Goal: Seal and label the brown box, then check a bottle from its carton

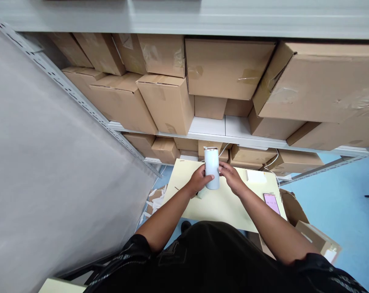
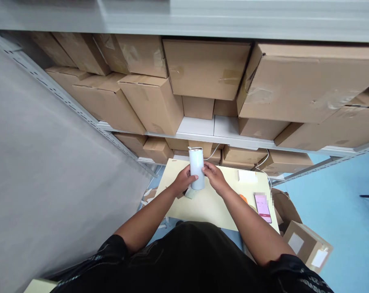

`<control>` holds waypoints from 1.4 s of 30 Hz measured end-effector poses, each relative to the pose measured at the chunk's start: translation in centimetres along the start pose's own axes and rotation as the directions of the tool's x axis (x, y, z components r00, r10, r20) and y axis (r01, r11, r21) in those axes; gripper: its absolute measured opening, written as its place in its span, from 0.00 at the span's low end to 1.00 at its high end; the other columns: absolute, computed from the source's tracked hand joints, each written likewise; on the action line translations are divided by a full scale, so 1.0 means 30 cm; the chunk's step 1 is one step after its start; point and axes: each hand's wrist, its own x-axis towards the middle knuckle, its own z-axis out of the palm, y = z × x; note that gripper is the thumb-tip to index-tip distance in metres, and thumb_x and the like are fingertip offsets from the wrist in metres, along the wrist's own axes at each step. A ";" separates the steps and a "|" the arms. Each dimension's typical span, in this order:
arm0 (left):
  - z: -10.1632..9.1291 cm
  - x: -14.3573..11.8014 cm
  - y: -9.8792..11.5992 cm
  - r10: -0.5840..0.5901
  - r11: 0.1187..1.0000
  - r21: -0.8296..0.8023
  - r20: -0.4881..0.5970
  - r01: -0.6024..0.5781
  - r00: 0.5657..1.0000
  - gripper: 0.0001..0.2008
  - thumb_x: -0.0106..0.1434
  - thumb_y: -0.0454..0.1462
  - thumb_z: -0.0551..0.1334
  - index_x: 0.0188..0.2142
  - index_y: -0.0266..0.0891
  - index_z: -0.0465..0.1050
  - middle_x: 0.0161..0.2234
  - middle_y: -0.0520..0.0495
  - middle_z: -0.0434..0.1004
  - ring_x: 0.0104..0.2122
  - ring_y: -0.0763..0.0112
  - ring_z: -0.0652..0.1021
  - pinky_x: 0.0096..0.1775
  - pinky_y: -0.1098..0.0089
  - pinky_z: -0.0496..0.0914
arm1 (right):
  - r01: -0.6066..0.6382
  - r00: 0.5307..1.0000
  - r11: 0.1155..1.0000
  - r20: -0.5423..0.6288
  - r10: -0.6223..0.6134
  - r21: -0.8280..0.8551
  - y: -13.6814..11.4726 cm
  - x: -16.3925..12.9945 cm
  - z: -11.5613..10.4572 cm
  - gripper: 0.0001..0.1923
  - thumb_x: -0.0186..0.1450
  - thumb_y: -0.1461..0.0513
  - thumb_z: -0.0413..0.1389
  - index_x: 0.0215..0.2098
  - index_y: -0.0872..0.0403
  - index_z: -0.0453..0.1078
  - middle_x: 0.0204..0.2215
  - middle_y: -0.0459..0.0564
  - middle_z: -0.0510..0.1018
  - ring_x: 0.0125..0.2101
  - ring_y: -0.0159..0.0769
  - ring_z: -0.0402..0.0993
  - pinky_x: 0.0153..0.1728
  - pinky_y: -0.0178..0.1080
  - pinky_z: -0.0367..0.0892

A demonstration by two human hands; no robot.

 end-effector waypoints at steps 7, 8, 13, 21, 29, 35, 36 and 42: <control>0.007 -0.018 0.077 0.003 0.997 -0.078 0.050 0.001 0.999 0.32 0.57 0.44 0.72 0.58 0.40 0.67 0.53 0.40 0.79 0.49 0.56 0.81 0.49 0.59 0.75 | 0.000 1.000 0.991 -0.031 0.005 0.134 -0.031 0.007 0.038 0.23 0.57 0.48 0.66 0.45 0.50 0.74 0.40 0.49 0.83 0.44 0.45 0.77 0.48 0.46 0.71; 0.009 -0.025 0.081 0.012 0.995 -0.097 0.043 -0.008 0.999 0.33 0.57 0.44 0.71 0.60 0.40 0.65 0.54 0.40 0.79 0.49 0.56 0.81 0.49 0.59 0.75 | -0.001 0.999 0.989 -0.046 0.008 0.151 -0.028 0.004 0.038 0.22 0.58 0.47 0.65 0.44 0.50 0.73 0.39 0.48 0.82 0.43 0.44 0.77 0.46 0.45 0.71; 0.030 -0.071 0.091 -0.047 0.991 -0.121 0.024 0.050 0.999 0.31 0.61 0.45 0.65 0.62 0.42 0.62 0.53 0.41 0.80 0.49 0.56 0.80 0.47 0.60 0.75 | -0.030 0.997 0.964 -0.056 0.046 0.263 0.012 -0.019 0.042 0.21 0.62 0.43 0.61 0.41 0.50 0.74 0.39 0.48 0.81 0.43 0.44 0.76 0.43 0.43 0.71; 0.070 -0.122 0.115 0.003 0.991 -0.133 -0.020 -0.006 1.000 0.36 0.59 0.54 0.73 0.59 0.38 0.70 0.54 0.38 0.80 0.51 0.53 0.80 0.49 0.60 0.74 | 0.025 0.997 0.975 -0.070 -0.009 0.221 -0.009 -0.073 0.081 0.26 0.58 0.42 0.68 0.42 0.51 0.74 0.38 0.49 0.82 0.43 0.45 0.76 0.46 0.43 0.70; 0.074 -0.142 0.127 -0.057 0.978 -0.207 -0.108 0.034 0.992 0.35 0.56 0.54 0.74 0.55 0.42 0.63 0.42 0.46 0.81 0.40 0.60 0.81 0.43 0.61 0.75 | -0.032 0.999 0.953 0.017 0.028 0.301 0.010 -0.096 0.095 0.23 0.61 0.42 0.62 0.42 0.51 0.74 0.40 0.49 0.82 0.44 0.47 0.77 0.45 0.44 0.70; 0.077 -0.154 0.163 -0.066 0.985 -0.169 -0.114 0.046 0.991 0.31 0.64 0.56 0.66 0.57 0.41 0.67 0.44 0.44 0.80 0.41 0.60 0.80 0.42 0.63 0.73 | 0.002 0.999 0.934 -0.046 0.016 0.356 -0.026 -0.103 0.106 0.21 0.56 0.47 0.69 0.42 0.50 0.77 0.39 0.47 0.83 0.43 0.47 0.76 0.46 0.45 0.70; 0.076 -0.155 0.164 -0.048 0.985 -0.173 -0.100 0.030 0.994 0.32 0.65 0.57 0.65 0.59 0.41 0.68 0.47 0.43 0.80 0.43 0.58 0.80 0.43 0.62 0.73 | 0.035 0.997 0.935 -0.073 -0.009 0.353 -0.036 -0.103 0.108 0.22 0.56 0.47 0.70 0.42 0.49 0.77 0.39 0.47 0.83 0.43 0.47 0.76 0.46 0.45 0.70; 0.076 -0.154 0.127 0.008 0.981 -0.191 0.000 -0.008 1.000 0.46 0.54 0.52 0.78 0.66 0.42 0.62 0.53 0.39 0.73 0.50 0.55 0.78 0.48 0.61 0.74 | 0.125 0.974 0.925 -0.222 -0.045 0.358 -0.065 -0.086 0.105 0.27 0.53 0.46 0.73 0.43 0.49 0.73 0.38 0.47 0.81 0.39 0.44 0.76 0.42 0.45 0.71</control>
